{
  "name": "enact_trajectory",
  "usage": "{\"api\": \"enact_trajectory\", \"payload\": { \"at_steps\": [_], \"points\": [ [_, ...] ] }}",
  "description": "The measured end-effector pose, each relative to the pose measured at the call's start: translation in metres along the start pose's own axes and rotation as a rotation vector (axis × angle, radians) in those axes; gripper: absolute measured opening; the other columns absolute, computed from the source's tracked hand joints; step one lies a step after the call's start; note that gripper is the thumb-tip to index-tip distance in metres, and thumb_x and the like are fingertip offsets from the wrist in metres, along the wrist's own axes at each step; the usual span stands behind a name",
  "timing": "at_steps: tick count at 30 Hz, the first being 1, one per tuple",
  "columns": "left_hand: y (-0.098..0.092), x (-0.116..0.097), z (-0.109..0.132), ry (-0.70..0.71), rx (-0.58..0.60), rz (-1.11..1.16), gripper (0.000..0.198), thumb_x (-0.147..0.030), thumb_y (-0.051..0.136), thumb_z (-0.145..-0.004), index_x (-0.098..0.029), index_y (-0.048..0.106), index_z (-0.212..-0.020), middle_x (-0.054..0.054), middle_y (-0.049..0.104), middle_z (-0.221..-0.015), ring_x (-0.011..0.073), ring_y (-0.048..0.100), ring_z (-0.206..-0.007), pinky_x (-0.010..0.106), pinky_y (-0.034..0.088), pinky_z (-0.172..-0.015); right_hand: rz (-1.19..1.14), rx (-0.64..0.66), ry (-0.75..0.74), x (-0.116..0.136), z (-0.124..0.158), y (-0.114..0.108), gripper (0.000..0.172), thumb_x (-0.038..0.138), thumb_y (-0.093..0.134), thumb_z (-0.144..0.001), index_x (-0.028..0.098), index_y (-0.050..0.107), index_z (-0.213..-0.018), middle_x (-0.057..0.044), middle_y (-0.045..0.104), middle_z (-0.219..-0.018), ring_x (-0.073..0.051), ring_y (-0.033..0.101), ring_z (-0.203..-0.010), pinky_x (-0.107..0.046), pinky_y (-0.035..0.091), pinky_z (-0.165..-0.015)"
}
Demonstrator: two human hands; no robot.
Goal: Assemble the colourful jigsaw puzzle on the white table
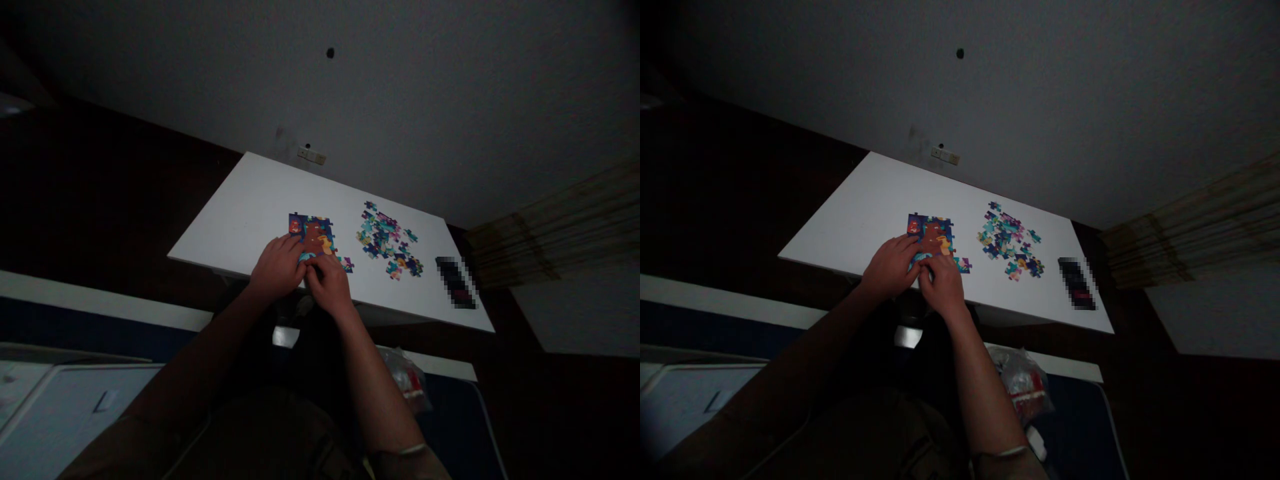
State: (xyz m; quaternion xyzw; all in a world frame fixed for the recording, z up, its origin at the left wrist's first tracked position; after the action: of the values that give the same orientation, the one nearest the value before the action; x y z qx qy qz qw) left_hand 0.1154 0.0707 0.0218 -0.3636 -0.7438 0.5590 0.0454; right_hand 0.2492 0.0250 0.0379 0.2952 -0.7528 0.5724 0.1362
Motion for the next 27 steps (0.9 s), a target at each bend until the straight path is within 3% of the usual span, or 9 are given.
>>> {"api": "enact_trajectory", "payload": {
  "at_steps": [4,17,27],
  "points": [
    [0.0008,0.0007,-0.0001,-0.015,0.018,-0.001,0.039,-0.027,0.070,-0.114,-0.026,0.088,-0.148,0.017,0.086,-0.171,0.0416,0.078,-0.164,0.066,0.061,-0.144,-0.018,-0.005,-0.020,-0.0026,0.0010,0.0024,0.024,0.020,0.068,-0.115,0.025,0.091,-0.119,-0.013,0.094,-0.121,-0.035,0.085,-0.120,-0.057,0.070,-0.118],
    [0.0001,-0.0011,0.0005,-0.001,0.002,-0.002,0.037,-0.027,0.068,-0.115,-0.023,0.087,-0.147,0.018,0.086,-0.170,0.0408,0.078,-0.163,0.062,0.062,-0.142,-0.004,-0.009,-0.012,-0.0004,0.0014,0.0008,0.025,0.019,0.068,-0.116,0.034,0.088,-0.115,-0.012,0.092,-0.118,-0.038,0.084,-0.120,-0.059,0.070,-0.115],
    [0.0011,-0.0006,0.0002,-0.013,0.019,0.024,0.042,-0.026,0.067,-0.114,-0.022,0.088,-0.149,0.021,0.085,-0.171,0.0437,0.077,-0.165,0.067,0.061,-0.143,-0.013,0.020,-0.004,0.0004,0.0022,0.0025,0.024,0.019,0.065,-0.117,0.025,0.088,-0.119,-0.015,0.092,-0.122,-0.036,0.081,-0.123,-0.052,0.064,-0.117]
  ]
}}
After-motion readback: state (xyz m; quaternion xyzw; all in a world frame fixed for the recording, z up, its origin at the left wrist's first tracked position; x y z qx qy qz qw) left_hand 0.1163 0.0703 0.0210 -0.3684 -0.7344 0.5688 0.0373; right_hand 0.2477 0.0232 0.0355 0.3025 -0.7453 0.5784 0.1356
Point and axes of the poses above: each hand's wrist, its own z-axis away from the middle knuckle, its own y-axis out of the palm, x = y × z, the point moved 10 cm from there along -z, towards the middle knuckle
